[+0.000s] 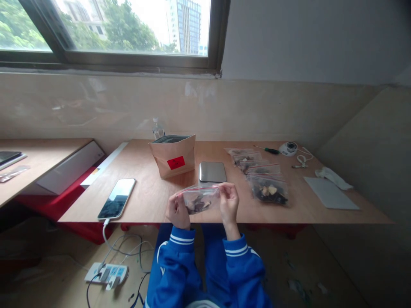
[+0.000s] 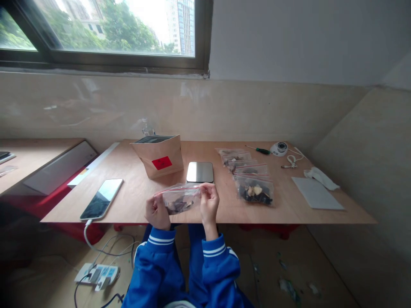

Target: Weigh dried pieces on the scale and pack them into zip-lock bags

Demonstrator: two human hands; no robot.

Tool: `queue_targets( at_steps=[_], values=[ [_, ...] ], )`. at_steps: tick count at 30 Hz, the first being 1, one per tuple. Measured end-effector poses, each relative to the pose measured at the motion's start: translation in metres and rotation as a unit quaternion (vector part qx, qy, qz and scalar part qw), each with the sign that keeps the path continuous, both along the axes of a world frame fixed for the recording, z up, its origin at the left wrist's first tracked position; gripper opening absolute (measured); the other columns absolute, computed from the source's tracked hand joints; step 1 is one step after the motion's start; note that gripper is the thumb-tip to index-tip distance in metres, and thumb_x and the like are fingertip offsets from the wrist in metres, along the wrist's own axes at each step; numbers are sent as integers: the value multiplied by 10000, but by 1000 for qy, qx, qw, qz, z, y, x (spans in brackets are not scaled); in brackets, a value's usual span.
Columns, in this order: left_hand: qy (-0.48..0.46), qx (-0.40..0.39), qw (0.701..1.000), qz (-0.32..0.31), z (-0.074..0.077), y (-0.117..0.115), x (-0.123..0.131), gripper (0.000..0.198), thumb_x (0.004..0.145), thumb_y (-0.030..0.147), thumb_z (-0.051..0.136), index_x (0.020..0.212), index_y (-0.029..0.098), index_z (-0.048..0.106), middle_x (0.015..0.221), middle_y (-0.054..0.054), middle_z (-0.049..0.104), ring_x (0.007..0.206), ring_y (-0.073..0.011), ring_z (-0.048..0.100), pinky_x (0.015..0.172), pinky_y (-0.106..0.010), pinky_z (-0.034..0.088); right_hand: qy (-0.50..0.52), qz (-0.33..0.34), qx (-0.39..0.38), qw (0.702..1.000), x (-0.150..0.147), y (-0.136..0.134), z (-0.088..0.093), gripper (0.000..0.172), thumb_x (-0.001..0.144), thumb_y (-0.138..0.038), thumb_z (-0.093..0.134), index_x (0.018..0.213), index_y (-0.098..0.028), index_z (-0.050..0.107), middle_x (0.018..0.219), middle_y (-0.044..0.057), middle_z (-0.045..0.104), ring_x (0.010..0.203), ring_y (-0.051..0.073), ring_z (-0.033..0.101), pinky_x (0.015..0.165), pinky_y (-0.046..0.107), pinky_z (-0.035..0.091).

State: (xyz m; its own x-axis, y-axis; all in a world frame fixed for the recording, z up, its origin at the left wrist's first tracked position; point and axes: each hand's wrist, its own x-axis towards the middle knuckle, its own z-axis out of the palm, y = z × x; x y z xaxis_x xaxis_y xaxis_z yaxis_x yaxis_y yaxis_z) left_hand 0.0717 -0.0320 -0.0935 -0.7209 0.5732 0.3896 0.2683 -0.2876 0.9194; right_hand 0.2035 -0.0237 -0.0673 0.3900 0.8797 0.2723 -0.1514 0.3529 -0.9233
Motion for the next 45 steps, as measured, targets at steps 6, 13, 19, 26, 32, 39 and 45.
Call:
queue_targets(
  at_steps=[6,13,19,26,32,39,45],
  values=[
    [-72,-23,993,-89,9,0,15,333,855,506,513,845,194,632,709,1,671,564,-104,572,556,-219,441,34,108,-86,990,10,6,-13,440,766,-521,656,1061,-206,570,950,63,706,760,191,679,649,290,530],
    [-185,-19,975,-118,15,5,18,345,800,505,588,813,164,639,664,-6,652,584,-134,597,611,-266,487,9,106,-84,991,17,2,-11,368,785,-537,633,865,-182,686,822,63,744,678,198,684,680,320,533],
    [-189,-3,971,-144,18,12,19,329,787,486,615,755,160,588,604,37,571,537,-87,533,555,-210,431,-16,86,-72,994,25,1,-7,431,821,-571,564,931,-171,682,854,83,746,702,219,687,693,353,551],
    [-189,-14,952,-240,9,10,15,344,797,503,604,883,169,594,725,-7,657,635,-118,613,610,-229,473,-81,25,-60,995,25,-1,-8,464,879,-604,422,925,-198,641,839,79,735,602,196,660,566,304,536],
    [-164,-25,939,-300,1,13,-2,361,780,428,656,1024,161,669,977,-73,706,908,-173,653,831,-285,492,-73,39,-70,994,29,-2,-16,439,864,-602,450,905,-197,615,879,82,733,496,168,623,456,277,473],
    [-129,-53,926,-351,7,16,-12,459,834,478,563,1166,165,612,996,-99,720,966,-211,657,918,-359,473,-147,105,-57,982,58,-3,-24,381,847,-531,547,970,-202,693,960,69,738,917,234,673,830,355,513],
    [-121,-100,909,-385,3,14,-20,429,716,456,702,1020,156,669,956,-85,710,949,-211,648,877,-331,481,-174,56,-82,980,61,-5,-30,335,791,-512,625,878,-194,686,817,59,729,771,212,656,744,340,516]
  ],
)
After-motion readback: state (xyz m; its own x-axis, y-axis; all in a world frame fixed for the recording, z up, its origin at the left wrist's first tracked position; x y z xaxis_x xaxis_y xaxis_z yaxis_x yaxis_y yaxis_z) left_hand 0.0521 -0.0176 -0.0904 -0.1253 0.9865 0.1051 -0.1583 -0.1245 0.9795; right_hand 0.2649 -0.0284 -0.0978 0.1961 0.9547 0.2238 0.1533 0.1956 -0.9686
